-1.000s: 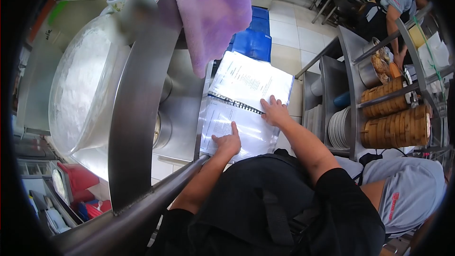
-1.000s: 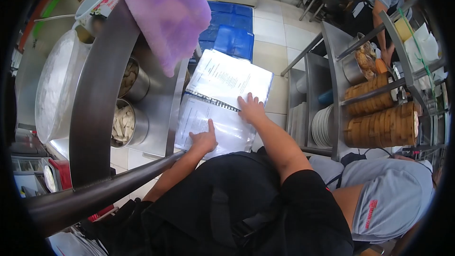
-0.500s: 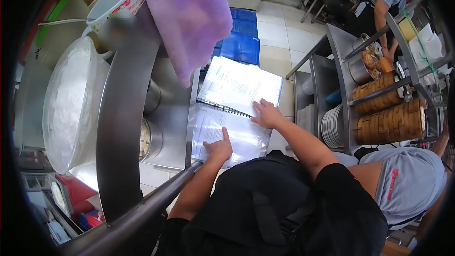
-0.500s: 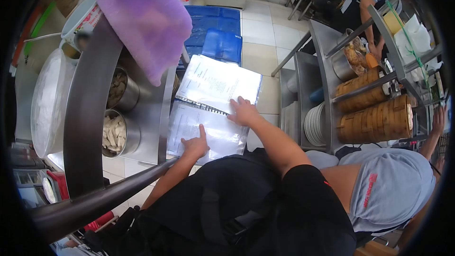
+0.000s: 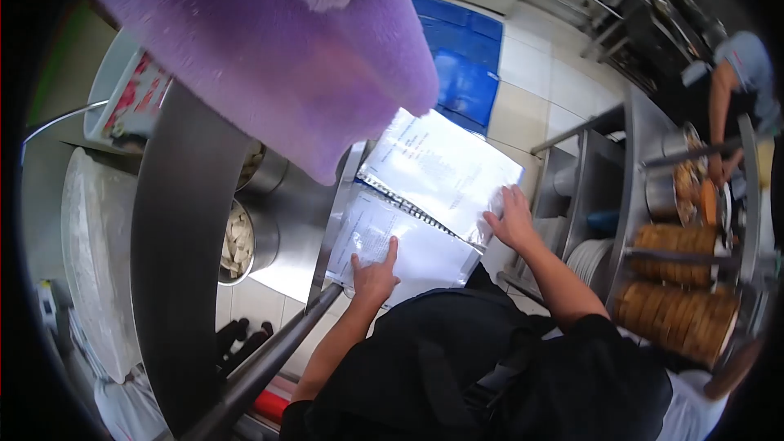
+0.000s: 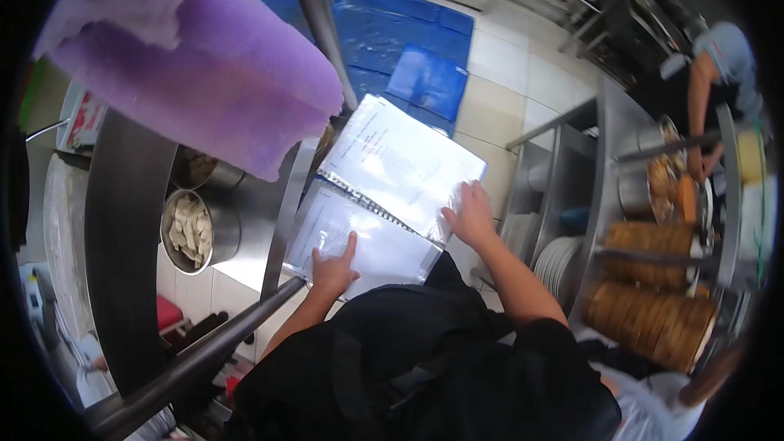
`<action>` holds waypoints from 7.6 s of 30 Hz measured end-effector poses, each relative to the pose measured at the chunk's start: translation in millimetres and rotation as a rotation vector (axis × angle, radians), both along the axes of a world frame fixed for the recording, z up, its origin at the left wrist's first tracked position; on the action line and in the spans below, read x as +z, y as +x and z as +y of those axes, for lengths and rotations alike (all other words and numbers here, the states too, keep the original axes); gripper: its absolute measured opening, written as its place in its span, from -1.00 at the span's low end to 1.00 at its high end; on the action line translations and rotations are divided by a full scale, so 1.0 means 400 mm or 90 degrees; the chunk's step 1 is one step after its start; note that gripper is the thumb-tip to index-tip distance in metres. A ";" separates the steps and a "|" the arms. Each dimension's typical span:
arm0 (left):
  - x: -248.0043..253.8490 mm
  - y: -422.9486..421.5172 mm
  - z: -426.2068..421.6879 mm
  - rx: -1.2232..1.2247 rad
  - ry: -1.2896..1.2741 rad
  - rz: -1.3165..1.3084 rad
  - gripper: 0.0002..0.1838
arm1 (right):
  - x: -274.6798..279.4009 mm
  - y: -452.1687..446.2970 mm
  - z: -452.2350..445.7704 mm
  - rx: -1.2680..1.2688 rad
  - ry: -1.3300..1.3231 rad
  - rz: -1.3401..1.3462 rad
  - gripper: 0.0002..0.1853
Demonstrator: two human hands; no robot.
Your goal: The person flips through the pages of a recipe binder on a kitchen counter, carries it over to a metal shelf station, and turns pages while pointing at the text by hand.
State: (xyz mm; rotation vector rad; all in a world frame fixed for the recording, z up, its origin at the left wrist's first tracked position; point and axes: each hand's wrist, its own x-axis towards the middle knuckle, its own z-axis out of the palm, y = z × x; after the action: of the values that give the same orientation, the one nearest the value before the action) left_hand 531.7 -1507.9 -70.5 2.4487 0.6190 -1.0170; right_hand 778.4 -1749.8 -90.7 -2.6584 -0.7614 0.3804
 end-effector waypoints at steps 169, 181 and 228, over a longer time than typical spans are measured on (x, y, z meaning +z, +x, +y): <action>-0.079 -0.058 -0.478 1.200 0.212 -0.288 -0.64 | -0.010 0.417 0.128 0.557 -0.188 -0.032 0.17; -0.110 -0.043 -0.486 1.167 0.266 -0.219 -0.63 | -0.039 0.415 0.129 0.557 -0.191 -0.015 0.15; -0.132 -0.061 -0.503 1.213 0.204 -0.254 -0.60 | -0.042 0.473 0.205 0.310 0.205 0.400 -0.76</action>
State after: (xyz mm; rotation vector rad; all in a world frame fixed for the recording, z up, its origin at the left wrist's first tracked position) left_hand 507.5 -1708.9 -123.3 1.0373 2.2148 0.3790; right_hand 967.7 -1667.8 -107.3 -1.8645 -1.1207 1.0513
